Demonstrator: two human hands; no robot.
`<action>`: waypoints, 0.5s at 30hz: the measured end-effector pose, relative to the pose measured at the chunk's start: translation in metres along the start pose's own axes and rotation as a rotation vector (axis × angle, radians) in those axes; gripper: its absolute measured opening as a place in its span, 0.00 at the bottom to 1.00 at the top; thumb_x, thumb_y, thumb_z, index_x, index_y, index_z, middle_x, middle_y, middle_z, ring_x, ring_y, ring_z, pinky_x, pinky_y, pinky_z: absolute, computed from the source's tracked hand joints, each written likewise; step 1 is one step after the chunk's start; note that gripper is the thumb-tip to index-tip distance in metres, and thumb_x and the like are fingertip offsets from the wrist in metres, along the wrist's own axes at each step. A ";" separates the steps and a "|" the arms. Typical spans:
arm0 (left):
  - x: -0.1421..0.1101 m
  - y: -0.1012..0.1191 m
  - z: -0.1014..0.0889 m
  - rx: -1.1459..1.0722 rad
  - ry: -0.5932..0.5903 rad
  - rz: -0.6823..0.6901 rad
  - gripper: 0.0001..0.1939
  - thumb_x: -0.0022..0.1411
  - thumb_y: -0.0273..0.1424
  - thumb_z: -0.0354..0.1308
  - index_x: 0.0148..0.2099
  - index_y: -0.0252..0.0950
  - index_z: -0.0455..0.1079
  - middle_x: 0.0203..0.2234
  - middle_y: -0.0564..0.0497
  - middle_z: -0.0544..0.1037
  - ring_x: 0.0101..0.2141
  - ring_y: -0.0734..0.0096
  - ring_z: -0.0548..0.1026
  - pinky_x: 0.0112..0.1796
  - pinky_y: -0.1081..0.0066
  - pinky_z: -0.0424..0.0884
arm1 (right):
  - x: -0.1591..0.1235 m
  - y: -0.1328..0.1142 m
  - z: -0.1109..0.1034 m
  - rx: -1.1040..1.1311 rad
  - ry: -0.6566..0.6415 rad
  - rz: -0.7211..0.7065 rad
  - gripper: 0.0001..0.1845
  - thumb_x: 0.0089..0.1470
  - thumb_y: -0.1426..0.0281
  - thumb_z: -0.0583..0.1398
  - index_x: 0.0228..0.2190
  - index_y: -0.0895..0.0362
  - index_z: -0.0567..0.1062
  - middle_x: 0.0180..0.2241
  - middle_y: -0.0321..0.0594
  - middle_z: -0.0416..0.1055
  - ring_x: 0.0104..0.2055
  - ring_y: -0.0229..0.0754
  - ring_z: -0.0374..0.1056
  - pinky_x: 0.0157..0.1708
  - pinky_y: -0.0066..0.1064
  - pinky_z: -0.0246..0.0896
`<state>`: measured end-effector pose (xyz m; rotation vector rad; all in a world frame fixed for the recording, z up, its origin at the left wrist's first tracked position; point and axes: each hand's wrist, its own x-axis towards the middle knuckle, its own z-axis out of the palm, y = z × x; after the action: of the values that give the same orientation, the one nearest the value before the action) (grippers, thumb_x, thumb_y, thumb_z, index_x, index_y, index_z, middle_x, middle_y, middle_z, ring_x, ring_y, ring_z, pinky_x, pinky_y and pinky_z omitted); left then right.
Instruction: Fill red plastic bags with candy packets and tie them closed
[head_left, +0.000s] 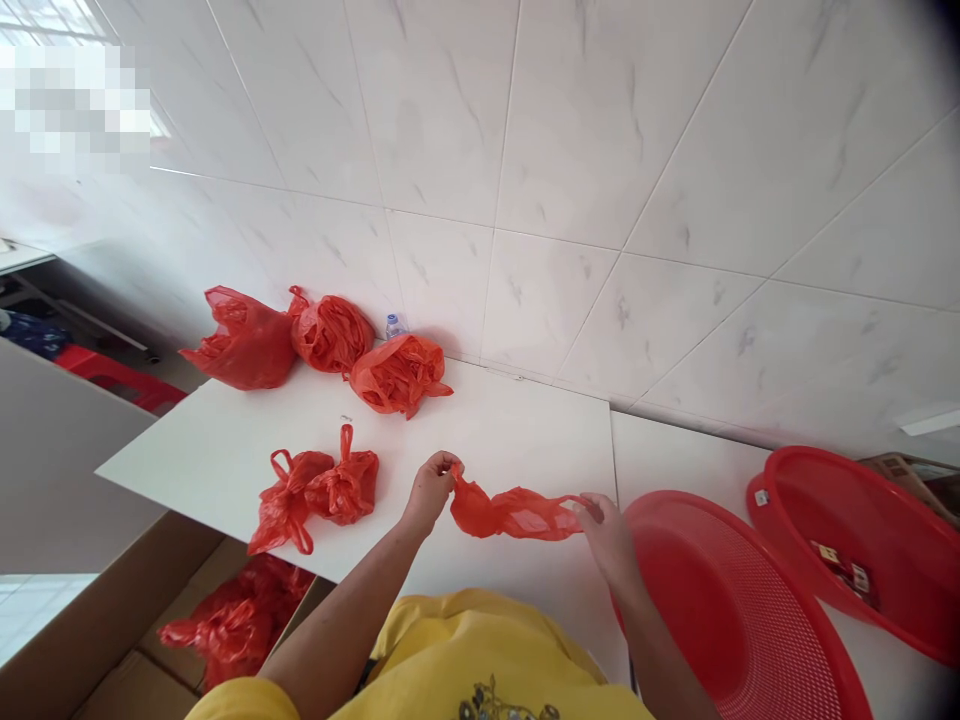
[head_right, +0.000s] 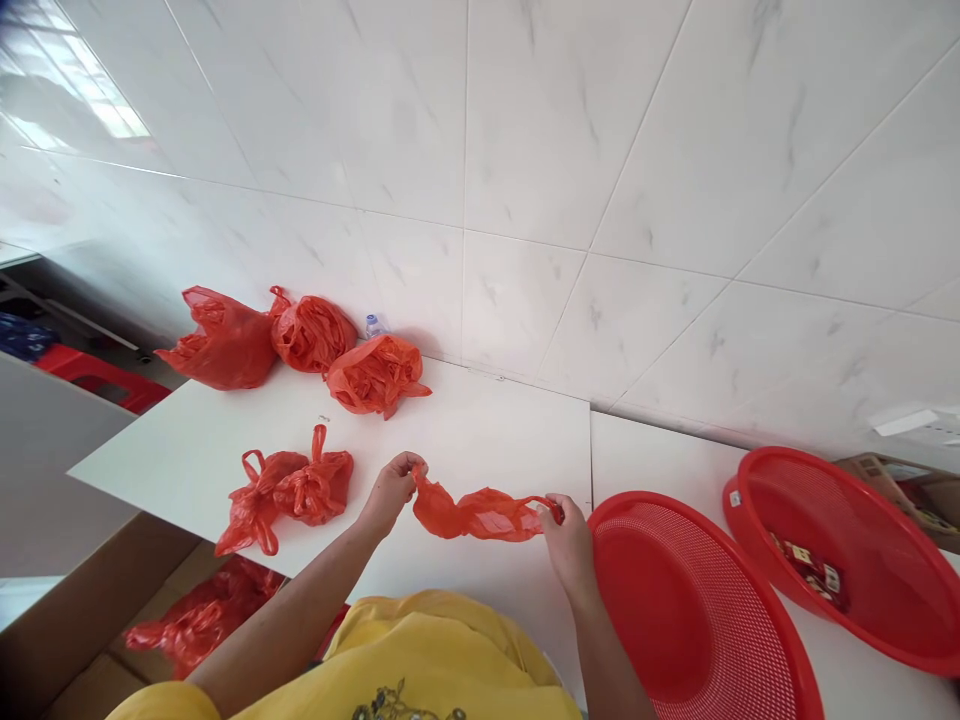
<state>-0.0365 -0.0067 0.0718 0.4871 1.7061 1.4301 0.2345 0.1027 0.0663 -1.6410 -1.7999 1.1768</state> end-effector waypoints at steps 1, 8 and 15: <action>-0.002 0.002 0.003 0.005 -0.059 0.006 0.03 0.48 0.28 0.56 0.30 0.38 0.67 0.24 0.57 0.70 0.23 0.78 0.64 0.26 0.75 0.59 | -0.003 -0.002 0.003 -0.060 0.062 -0.080 0.21 0.51 0.57 0.57 0.44 0.55 0.73 0.45 0.48 0.72 0.46 0.51 0.70 0.40 0.40 0.67; -0.019 0.010 0.027 0.052 -0.354 0.160 0.06 0.51 0.30 0.61 0.29 0.37 0.66 0.29 0.53 0.73 0.30 0.74 0.70 0.32 0.72 0.67 | -0.037 -0.038 0.046 -0.023 -0.009 -0.542 0.11 0.59 0.66 0.53 0.38 0.53 0.74 0.39 0.44 0.74 0.43 0.46 0.70 0.43 0.38 0.66; -0.036 0.020 0.037 0.263 -0.423 0.481 0.19 0.47 0.30 0.68 0.22 0.37 0.57 0.28 0.53 0.72 0.29 0.74 0.67 0.30 0.74 0.64 | -0.031 -0.043 0.070 0.209 -0.163 -0.531 0.13 0.63 0.64 0.49 0.38 0.53 0.71 0.39 0.42 0.74 0.40 0.44 0.69 0.40 0.35 0.65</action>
<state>0.0091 -0.0056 0.1029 1.3182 1.4863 1.2980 0.1606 0.0549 0.0694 -0.8899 -1.9641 1.2155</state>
